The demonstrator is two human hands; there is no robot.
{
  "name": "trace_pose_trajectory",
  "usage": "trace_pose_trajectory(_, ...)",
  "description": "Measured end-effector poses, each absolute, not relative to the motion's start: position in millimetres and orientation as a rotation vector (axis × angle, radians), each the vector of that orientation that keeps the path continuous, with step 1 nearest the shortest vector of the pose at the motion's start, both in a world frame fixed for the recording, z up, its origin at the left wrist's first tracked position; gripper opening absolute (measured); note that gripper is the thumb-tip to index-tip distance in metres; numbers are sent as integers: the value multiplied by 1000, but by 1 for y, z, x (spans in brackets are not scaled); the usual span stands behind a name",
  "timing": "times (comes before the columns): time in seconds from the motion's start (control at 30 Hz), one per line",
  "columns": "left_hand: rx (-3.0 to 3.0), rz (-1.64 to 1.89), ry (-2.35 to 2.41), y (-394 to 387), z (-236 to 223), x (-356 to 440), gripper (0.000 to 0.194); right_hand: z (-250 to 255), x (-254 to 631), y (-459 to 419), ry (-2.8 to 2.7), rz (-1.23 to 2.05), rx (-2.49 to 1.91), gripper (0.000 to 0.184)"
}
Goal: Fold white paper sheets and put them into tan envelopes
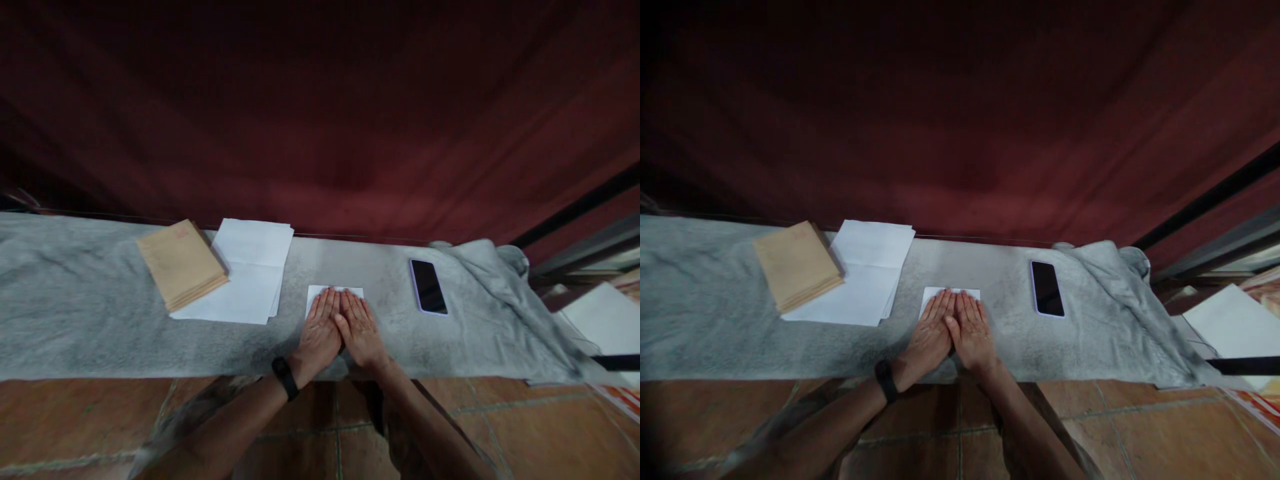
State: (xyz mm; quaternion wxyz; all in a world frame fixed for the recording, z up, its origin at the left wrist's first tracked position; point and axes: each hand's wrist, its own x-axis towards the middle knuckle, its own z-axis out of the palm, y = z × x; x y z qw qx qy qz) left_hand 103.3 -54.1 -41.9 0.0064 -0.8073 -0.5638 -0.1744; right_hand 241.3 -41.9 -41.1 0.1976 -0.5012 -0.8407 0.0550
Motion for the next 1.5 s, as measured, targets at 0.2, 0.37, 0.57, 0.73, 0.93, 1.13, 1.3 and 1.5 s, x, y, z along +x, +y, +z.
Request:
trace_pose_trajectory(0.2,-2407,-473,-1854,-50,-42,86,57,-47,252,-39,-2372,-13,-1425,57)
trace_pose_trajectory(0.37,-2358,-414,-1912,-47,-36,75,67,-47,259,-36,-2360,-72,-1469,60)
trace_pose_trajectory(0.57,-2324,-427,-1929,-47,-35,65,73,-47,270,-34,-2335,-114,-1511,61)
trace_pose_trajectory(0.73,-2335,-407,-1956,-48,-31,62,74,-47,278,-36,-2346,-137,-1510,63)
trace_pose_trajectory(0.93,-2332,-363,-1972,-48,-27,63,74,-49,285,-35,-2337,-156,-1492,63)
trace_pose_trajectory(1.13,-2327,-335,-1980,-47,-28,64,76,-44,275,-39,-2277,-177,-1478,66)
trace_pose_trajectory(1.3,-2323,-308,-1986,-47,-27,64,76,-40,257,-53,-2358,-128,-1367,68)
trace_pose_trajectory(1.5,-2315,-336,-1964,-46,-26,64,73,-44,262,-55,-2401,-87,-1364,60)
